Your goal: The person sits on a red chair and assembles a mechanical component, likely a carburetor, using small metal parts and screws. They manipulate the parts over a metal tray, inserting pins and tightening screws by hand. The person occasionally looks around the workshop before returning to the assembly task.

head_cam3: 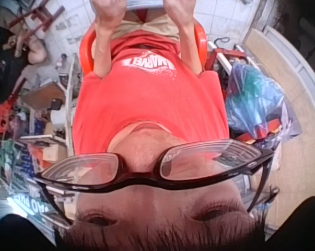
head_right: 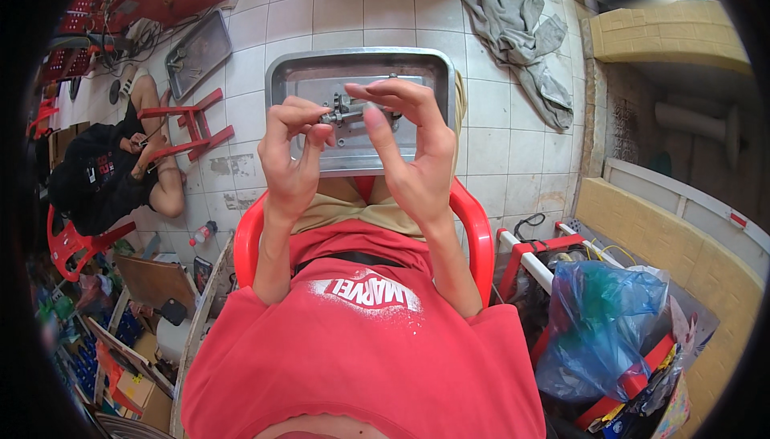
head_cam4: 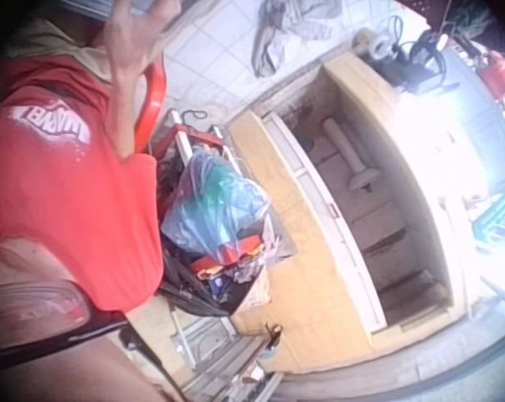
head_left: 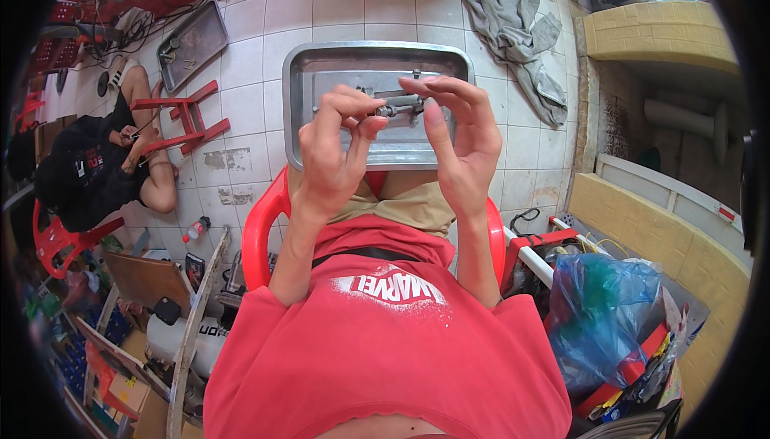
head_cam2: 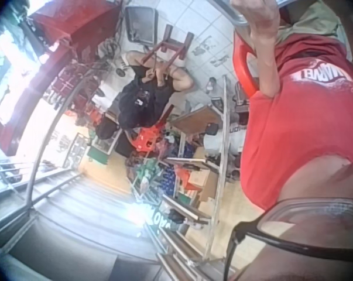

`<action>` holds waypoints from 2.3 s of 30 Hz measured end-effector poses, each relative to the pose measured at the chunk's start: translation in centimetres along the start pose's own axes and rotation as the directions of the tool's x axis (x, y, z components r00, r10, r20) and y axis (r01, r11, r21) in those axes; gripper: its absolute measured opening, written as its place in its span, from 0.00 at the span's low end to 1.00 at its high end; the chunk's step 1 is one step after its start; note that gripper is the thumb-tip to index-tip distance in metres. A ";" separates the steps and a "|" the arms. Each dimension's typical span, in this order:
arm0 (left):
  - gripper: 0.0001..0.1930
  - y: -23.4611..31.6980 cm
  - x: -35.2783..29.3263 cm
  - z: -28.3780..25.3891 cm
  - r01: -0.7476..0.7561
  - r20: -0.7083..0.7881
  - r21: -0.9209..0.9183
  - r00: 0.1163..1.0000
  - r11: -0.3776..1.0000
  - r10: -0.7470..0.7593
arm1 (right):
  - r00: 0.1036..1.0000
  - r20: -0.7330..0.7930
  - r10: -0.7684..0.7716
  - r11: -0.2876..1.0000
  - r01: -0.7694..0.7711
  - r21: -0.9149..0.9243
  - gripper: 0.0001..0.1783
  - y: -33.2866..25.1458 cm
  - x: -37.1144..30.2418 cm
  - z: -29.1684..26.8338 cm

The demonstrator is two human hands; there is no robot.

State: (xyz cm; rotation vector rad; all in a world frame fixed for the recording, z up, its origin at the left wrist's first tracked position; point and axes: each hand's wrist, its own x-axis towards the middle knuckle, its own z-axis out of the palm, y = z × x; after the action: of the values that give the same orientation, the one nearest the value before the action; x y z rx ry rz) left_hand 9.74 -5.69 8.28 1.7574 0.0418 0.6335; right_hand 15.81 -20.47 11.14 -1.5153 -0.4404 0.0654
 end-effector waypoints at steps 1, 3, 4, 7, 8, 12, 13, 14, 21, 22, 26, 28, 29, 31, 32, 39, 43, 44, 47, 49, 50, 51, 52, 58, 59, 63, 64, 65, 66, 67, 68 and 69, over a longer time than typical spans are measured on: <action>0.09 0.0 0.0 0.0 0.009 0.006 -0.002 1.000 1.000 -0.009 | 0.999 0.033 0.040 0.998 -0.041 0.048 0.11 0.0 0.0 -0.1; 0.09 0.0 -0.1 -0.1 0.027 0.019 -0.006 0.999 1.000 -0.027 | 0.988 0.105 0.112 0.982 -0.126 0.141 0.11 -0.1 -0.2 -0.4; 0.08 0.0 -0.1 -0.1 0.058 0.021 -0.019 0.998 0.998 -0.057 | 0.982 0.084 0.169 0.964 -0.183 0.193 0.11 0.0 -0.4 -0.8; 0.09 0.1 -0.2 -0.3 0.139 0.035 -0.084 0.990 0.987 -0.137 | 0.978 0.034 0.207 0.945 -0.209 0.253 0.10 0.3 -0.7 -1.4; 0.09 0.2 -0.1 -0.3 0.160 0.043 -0.124 0.987 0.979 -0.156 | 0.991 0.022 0.129 0.970 -0.130 0.204 0.10 0.5 -0.4 -1.2; 0.09 0.2 -0.3 -0.3 0.204 0.066 -0.196 0.979 0.959 -0.195 | 0.998 0.045 0.049 0.992 -0.054 0.112 0.09 -0.2 -0.1 -0.4; 0.09 0.2 -0.3 -0.3 0.215 0.060 -0.215 0.976 0.953 -0.207 | 0.995 0.065 0.075 0.987 -0.083 0.134 0.08 -0.3 -0.2 -0.4; 0.09 0.3 -0.3 -0.3 0.227 0.055 -0.234 0.974 0.945 -0.220 | 0.985 0.102 0.137 0.966 -0.156 0.208 0.08 -0.2 -0.6 -0.9; 0.10 0.5 -0.3 -0.4 0.252 0.059 -0.411 0.966 0.876 -0.250 | 0.998 0.031 0.062 0.997 -0.061 -0.041 0.12 0.2 0.4 -0.8; 0.09 0.7 -0.4 -0.3 0.242 0.061 -0.398 0.969 0.885 -0.238 | 0.994 0.088 0.066 0.988 -0.053 -0.146 0.15 0.8 0.5 -1.1; 0.07 0.7 -0.4 -0.1 0.198 0.075 -0.321 0.980 0.926 -0.184 | 0.960 0.238 0.146 0.985 -0.120 -0.121 0.12 0.9 0.2 -1.2; 0.07 0.5 -0.5 -0.2 0.186 0.068 -0.308 0.982 0.933 -0.174 | 0.943 0.285 0.173 0.985 -0.172 -0.030 0.11 0.9 -0.1 -1.1; 0.07 0.6 -0.5 -0.2 0.188 0.058 -0.319 0.982 0.929 -0.178 | 0.957 0.257 0.135 0.991 -0.134 -0.020 0.11 0.6 -0.2 -0.9; 0.08 0.6 -0.4 -0.3 0.186 0.047 -0.343 0.982 0.921 -0.181 | 0.979 0.195 0.056 0.998 -0.057 -0.003 0.11 -0.5 0.1 -0.4; 0.08 0.5 -0.4 -0.4 0.184 0.044 -0.355 0.983 0.916 -0.180 | 0.979 0.182 0.090 0.994 -0.098 0.037 0.11 -0.8 0.2 -0.3; 0.09 0.7 -0.4 -0.3 0.200 0.083 -0.370 0.980 0.907 -0.182 | 0.936 0.349 0.044 0.996 -0.015 -0.084 0.19 1.5 0.5 -2.0; 0.09 0.8 -0.3 -0.5 0.207 0.056 -0.374 0.978 0.904 -0.201 | 0.986 0.166 0.032 0.995 -0.048 0.091 0.12 -0.3 0.3 -0.2; 0.09 0.7 -0.3 -0.6 0.207 0.054 -0.372 0.978 0.905 -0.201 | 0.985 0.160 0.064 0.992 -0.080 0.099 0.11 -0.6 0.4 -0.2; 0.09 0.8 -0.3 -0.7 0.215 0.056 -0.402 0.976 0.890 -0.210 | 0.978 0.175 0.117 0.990 -0.129 0.056 0.11 -0.7 0.4 -0.4; 0.09 1.0 -0.2 -0.6 0.220 0.064 -0.416 0.975 0.882 -0.213 | 0.970 0.222 0.097 0.995 -0.086 -0.059 0.16 0.7 0.5 -1.1; 0.09 1.1 -0.2 -0.4 0.222 0.068 -0.415 0.975 0.882 -0.213 | 0.961 0.271 0.047 0.995 -0.022 -0.093 0.16 1.2 0.6 -1.5; 0.09 1.1 -0.3 -0.3 0.226 0.073 -0.414 0.974 0.882 -0.215 | 0.947 0.322 0.001 0.992 0.041 -0.123 0.17 1.7 0.6 -1.8; 0.10 1.1 -0.3 -0.2 0.224 0.068 -0.425 0.974 0.877 -0.216 | 0.951 0.310 -0.023 0.990 0.066 -0.129 0.16 1.8 0.5 -1.7; 0.10 0.2 -0.2 -0.2 0.267 0.062 -0.507 0.959 0.819 -0.275 | 0.998 0.047 0.034 0.999 -0.032 -0.044 0.10 -0.3 0.6 0.1; 0.10 0.3 -0.1 -0.1 0.290 0.063 -0.540 0.950 0.790 -0.306 | 0.998 0.038 0.056 0.998 -0.054 -0.041 0.10 -0.3 0.6 0.1; 0.11 0.5 0.1 0.7 0.384 0.099 -0.620 0.904 0.684 -0.417 | 0.993 0.117 0.032 0.985 -0.012 -0.173 0.12 2.1 0.6 -0.6; 0.11 0.4 0.1 0.9 0.396 0.103 -0.603 0.900 0.692 -0.424 | 0.991 0.134 0.012 0.976 0.017 -0.216 0.13 2.5 0.6 -0.7; 0.11 0.2 0.1 1.0 0.408 0.107 -0.586 0.896 0.700 -0.432 | 0.992 0.127 -0.019 0.964 0.052 -0.259 0.14 2.7 0.7 -0.7; 0.11 0.1 0.0 1.1 0.420 0.110 -0.567 0.891 0.709 -0.440 | 0.991 0.122 -0.050 0.950 0.085 -0.300 0.15 2.9 0.8 -0.6; 0.11 0.0 0.1 1.1 0.424 0.101 -0.566 0.887 0.707 -0.451 | 0.990 0.119 -0.080 0.933 0.117 -0.341 0.17 3.0 0.8 -0.5; 0.12 0.0 0.1 1.0 0.428 0.092 -0.565 0.882 0.706 -0.462 | 0.993 0.088 -0.083 0.948 0.106 -0.301 0.18 2.7 0.8 -0.3; 0.12 -0.1 0.2 1.1 0.432 0.084 -0.566 0.878 0.702 -0.472 | 0.995 0.058 -0.084 0.960 0.097 -0.263 0.20 2.3 1.0 0.0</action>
State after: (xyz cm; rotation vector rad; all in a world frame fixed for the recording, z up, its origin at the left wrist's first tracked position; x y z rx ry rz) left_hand 10.38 -6.56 8.06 1.0712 0.2980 0.2889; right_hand 17.29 -20.01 9.16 -1.7578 -0.5729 -0.0319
